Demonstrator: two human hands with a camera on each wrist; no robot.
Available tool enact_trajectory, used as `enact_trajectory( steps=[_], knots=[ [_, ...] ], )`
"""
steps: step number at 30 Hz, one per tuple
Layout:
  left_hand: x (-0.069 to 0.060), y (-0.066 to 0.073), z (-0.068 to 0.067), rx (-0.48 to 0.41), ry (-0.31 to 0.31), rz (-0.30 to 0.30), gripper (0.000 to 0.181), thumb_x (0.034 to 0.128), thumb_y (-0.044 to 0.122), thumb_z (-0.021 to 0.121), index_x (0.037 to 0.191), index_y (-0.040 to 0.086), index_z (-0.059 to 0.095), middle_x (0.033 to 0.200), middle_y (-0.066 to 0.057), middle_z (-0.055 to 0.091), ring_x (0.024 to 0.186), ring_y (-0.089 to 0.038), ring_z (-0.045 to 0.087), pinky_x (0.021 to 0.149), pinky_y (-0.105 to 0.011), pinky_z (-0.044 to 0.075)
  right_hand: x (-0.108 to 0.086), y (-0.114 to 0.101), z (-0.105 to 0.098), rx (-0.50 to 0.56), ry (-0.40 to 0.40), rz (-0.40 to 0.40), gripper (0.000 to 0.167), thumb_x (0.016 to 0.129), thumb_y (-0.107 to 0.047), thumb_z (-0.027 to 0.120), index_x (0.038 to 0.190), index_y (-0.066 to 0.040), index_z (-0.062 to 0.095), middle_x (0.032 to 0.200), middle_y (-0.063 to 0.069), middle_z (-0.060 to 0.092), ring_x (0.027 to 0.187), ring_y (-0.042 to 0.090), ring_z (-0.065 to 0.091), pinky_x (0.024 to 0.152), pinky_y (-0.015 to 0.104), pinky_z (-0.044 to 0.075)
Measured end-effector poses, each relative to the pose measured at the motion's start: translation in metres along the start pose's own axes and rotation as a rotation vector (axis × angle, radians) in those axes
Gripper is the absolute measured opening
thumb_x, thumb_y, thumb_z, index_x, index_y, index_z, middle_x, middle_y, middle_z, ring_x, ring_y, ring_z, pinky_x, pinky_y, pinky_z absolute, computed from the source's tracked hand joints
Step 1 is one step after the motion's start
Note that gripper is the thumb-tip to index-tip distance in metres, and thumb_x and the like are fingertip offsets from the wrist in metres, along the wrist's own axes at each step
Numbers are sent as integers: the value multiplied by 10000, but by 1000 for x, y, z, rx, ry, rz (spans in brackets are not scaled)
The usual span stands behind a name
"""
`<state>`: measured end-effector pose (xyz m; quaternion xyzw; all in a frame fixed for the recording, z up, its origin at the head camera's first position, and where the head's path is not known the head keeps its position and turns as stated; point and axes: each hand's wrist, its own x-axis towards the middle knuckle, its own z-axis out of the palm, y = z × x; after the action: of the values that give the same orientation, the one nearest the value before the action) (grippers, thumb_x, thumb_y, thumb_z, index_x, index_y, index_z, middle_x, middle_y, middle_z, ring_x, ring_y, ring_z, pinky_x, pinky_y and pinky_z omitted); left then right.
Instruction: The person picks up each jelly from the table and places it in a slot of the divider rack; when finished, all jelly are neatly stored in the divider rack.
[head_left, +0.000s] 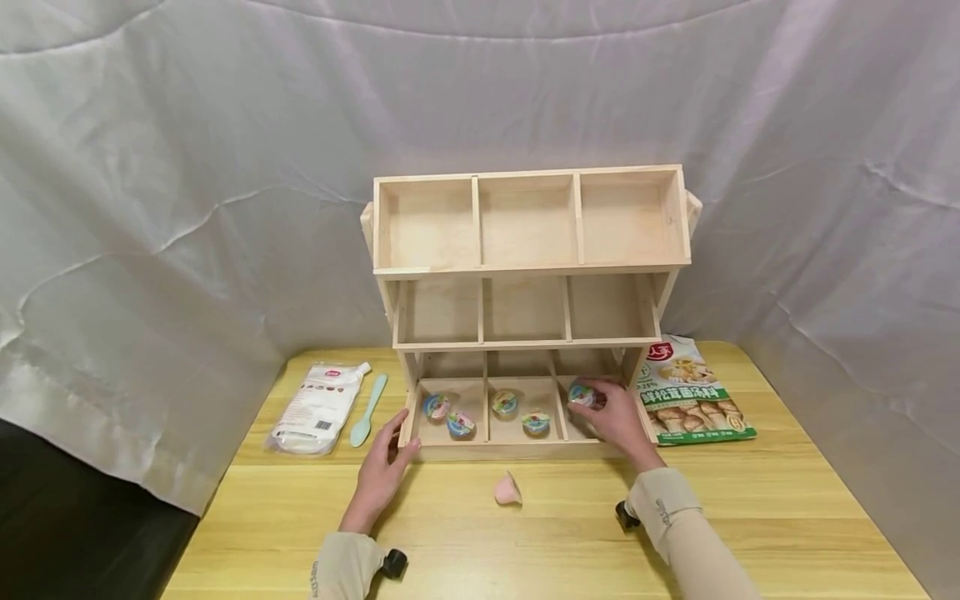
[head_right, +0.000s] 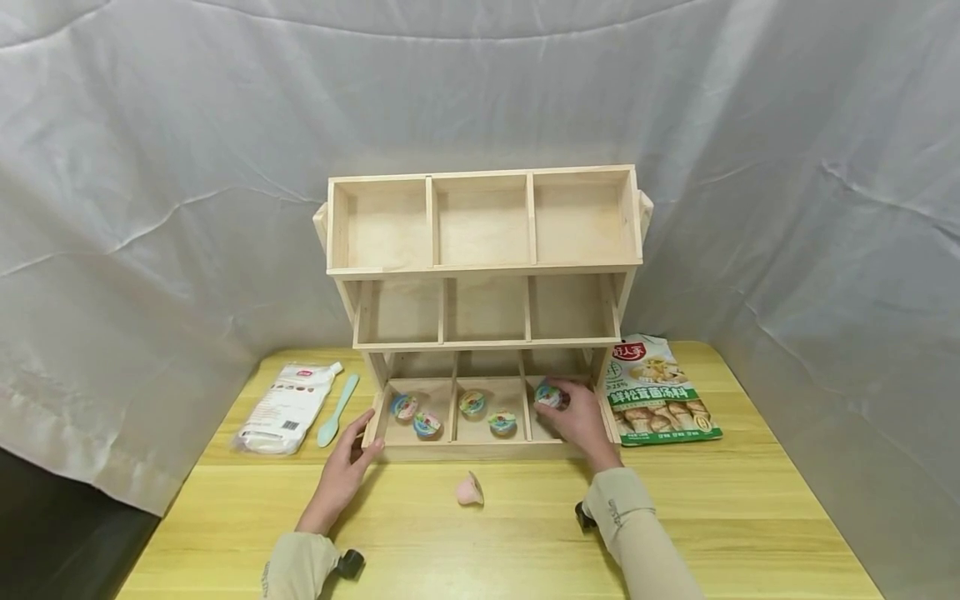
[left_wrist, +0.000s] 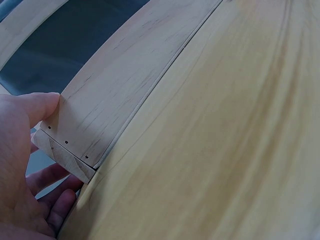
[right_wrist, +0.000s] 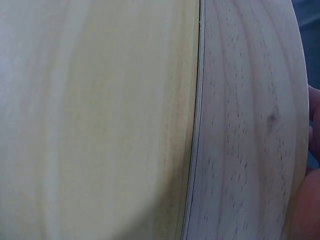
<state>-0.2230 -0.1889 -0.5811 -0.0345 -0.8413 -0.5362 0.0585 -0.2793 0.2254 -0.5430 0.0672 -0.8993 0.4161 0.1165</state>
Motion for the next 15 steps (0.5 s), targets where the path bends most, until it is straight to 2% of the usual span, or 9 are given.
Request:
enact_trajectory(
  steps=[5, 15],
  knots=[
    [0, 0, -2, -22, -15, -1, 626, 1032, 384, 642, 1591, 216, 415, 1549, -176, 490, 1333, -347, 561, 1087, -526, 465, 0, -1, 1, -11, -30, 9, 472, 866, -177, 854, 1286, -18, 710, 1176, 245, 691, 930, 308, 688, 765, 338, 591],
    [0, 0, -1, -12, -11, 1, 621, 1031, 368, 648, 1590, 226, 417, 1542, -160, 499, 1329, -334, 568, 1075, -481, 481, 1, -2, 3, -64, -74, 22, 499, 879, -207, 842, 1312, -7, 694, 1181, 241, 718, 903, 291, 711, 736, 361, 606]
  ],
)
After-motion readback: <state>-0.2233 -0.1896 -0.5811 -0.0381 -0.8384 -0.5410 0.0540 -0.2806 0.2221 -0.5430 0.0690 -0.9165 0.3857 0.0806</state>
